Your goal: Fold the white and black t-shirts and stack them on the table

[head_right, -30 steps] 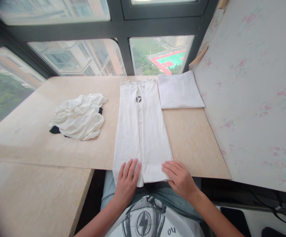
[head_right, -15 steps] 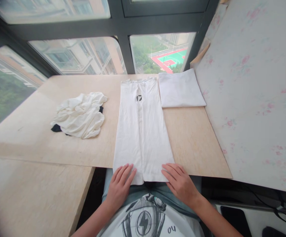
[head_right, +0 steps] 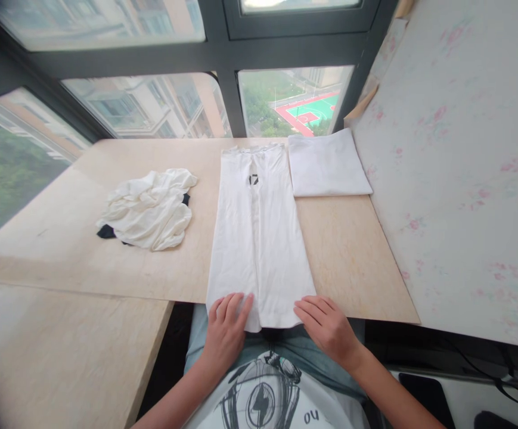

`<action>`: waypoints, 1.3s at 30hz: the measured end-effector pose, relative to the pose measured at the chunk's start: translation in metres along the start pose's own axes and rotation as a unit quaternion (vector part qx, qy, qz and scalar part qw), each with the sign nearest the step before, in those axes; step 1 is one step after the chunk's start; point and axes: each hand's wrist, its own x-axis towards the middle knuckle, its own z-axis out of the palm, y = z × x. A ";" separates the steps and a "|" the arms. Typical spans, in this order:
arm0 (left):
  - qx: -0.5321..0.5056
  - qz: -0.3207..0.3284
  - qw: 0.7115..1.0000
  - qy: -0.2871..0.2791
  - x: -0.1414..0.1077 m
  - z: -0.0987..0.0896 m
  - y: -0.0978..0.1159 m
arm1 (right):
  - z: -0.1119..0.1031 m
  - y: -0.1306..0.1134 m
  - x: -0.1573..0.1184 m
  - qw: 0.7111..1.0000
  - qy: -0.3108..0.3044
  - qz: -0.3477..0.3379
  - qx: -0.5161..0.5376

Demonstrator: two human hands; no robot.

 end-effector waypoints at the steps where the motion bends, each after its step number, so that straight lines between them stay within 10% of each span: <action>1: -0.012 -0.006 1.000 0.000 0.003 -0.001 0.005 | -0.004 0.001 0.005 1.000 -0.003 0.000 0.006; 8: -0.070 -0.014 0.996 0.049 0.010 -0.007 0.014 | -0.029 0.008 0.028 0.999 0.014 0.020 0.037; 17: -0.063 -0.027 0.994 0.090 -0.015 -0.054 -0.042 | -0.039 0.019 0.030 0.998 0.000 0.028 0.052; 23: -0.181 -0.043 0.982 0.021 -0.020 -0.088 -0.066 | -0.050 0.010 0.026 0.991 -0.072 0.070 0.093; 30: -0.393 -0.126 0.869 -0.272 -0.019 -0.152 -0.071 | -0.111 -0.015 0.030 0.938 -0.254 0.143 0.186; 39: -0.624 -0.268 0.712 -0.178 0.050 -0.121 -0.100 | -0.107 0.019 0.084 0.960 -0.125 0.198 0.153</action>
